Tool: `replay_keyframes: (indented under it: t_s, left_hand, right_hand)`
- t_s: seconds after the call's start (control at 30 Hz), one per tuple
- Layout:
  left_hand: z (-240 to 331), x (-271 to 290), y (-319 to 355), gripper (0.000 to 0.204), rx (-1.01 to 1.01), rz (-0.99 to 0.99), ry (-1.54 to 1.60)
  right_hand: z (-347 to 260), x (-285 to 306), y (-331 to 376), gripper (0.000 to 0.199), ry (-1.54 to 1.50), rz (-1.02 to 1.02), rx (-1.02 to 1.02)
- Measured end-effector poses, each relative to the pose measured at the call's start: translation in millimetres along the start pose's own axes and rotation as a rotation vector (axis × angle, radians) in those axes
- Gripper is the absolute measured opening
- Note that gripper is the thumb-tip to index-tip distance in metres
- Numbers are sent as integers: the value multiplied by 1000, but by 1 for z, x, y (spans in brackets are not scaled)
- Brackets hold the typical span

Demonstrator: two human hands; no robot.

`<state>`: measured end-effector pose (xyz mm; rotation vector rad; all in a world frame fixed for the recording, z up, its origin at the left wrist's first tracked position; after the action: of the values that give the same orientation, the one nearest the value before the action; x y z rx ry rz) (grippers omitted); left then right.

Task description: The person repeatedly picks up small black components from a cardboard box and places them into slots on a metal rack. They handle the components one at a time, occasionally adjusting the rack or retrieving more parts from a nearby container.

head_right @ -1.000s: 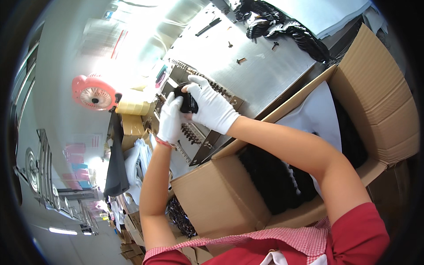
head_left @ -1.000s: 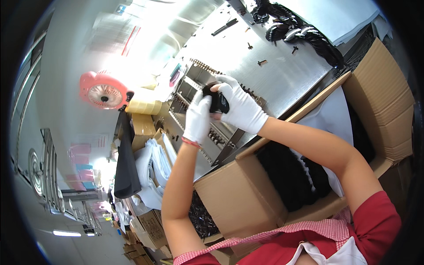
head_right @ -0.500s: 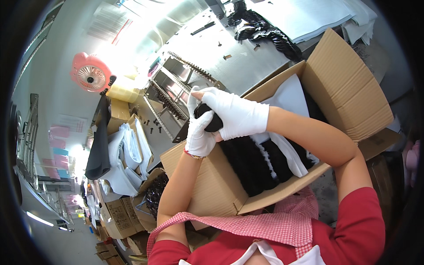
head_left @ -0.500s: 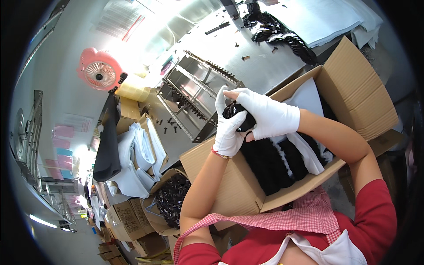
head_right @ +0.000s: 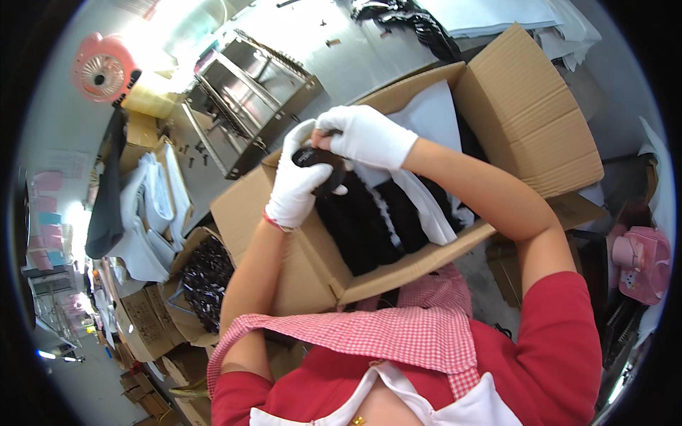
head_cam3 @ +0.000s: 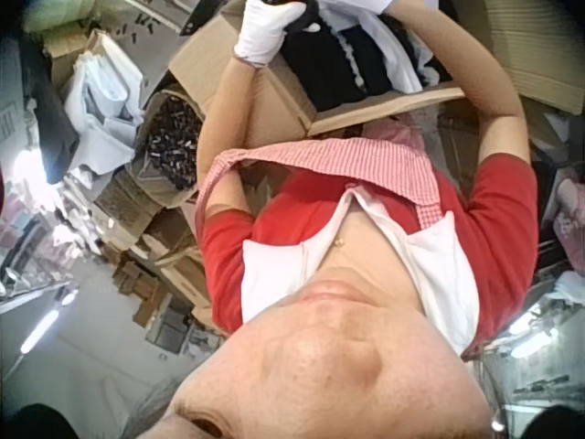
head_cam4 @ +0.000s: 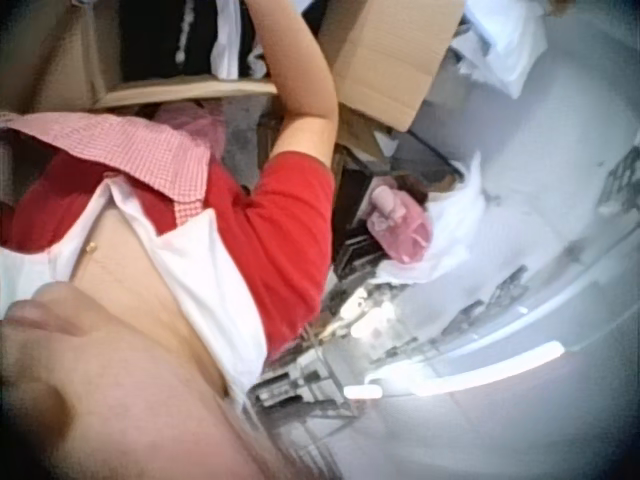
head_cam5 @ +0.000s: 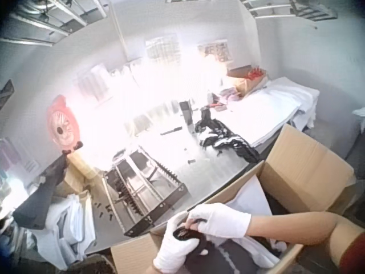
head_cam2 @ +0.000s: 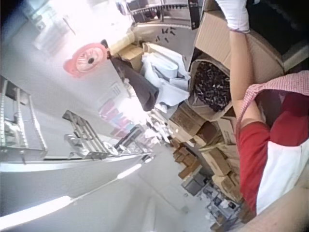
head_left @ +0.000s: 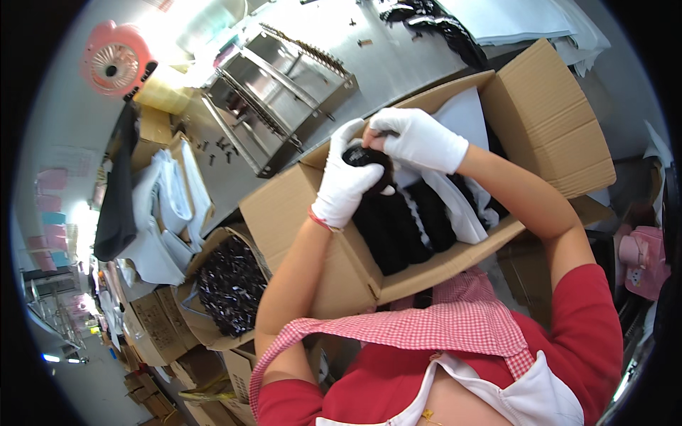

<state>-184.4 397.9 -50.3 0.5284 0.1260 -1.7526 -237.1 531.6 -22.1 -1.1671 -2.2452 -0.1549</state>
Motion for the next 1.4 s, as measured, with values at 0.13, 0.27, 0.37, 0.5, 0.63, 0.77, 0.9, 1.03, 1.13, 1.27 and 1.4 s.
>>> replay_keyframes:
  t_s: [0.13,0.27,0.37,0.5,0.63,0.77,0.9,1.03,1.13,1.27,1.4]
  left_hand:
    - [15,9,6,69,-41,46,64]
    - [79,25,37,56,-243,144,84]
    - [127,60,90,48,-549,23,395]
    - [180,96,192,39,-939,139,416]
    - [173,95,236,35,-943,318,356]
    - [126,86,196,27,-547,316,259]
    - [89,15,92,26,-115,217,-511]
    - [25,-23,14,22,70,-162,-914]
    - [-31,-32,-31,28,86,-343,-1110]
    - [-93,-19,-79,37,337,-391,-1255]
    - [-132,-7,-98,40,422,-390,-1162]
  right_hand:
    - [-8,2,-13,24,-97,-266,62]
    - [-64,-2,-49,28,-225,-132,337]
    - [-128,-22,-91,23,-480,97,498]
    - [-212,-90,-109,25,-227,127,501]
    - [-170,-153,-86,37,-150,-114,511]
    - [-56,-71,-34,8,136,215,514]
    - [53,-29,23,6,494,136,208]
    - [121,-57,40,21,880,-284,-289]
    - [162,-64,41,23,736,-371,-469]
    - [181,-35,55,20,328,-152,-608]
    - [200,-23,66,22,34,-80,-618]
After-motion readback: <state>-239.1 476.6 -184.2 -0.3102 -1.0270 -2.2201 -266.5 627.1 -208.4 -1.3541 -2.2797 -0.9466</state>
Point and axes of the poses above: each hand's wrist, its own y-axis away from the middle knuckle, its own x-axis out of the back of the hand, z = x × y, the point moved 5 cm from there along -y, towards the middle knuckle, and after that the axes turned 8 degrees about y, right-handed, at the moved point
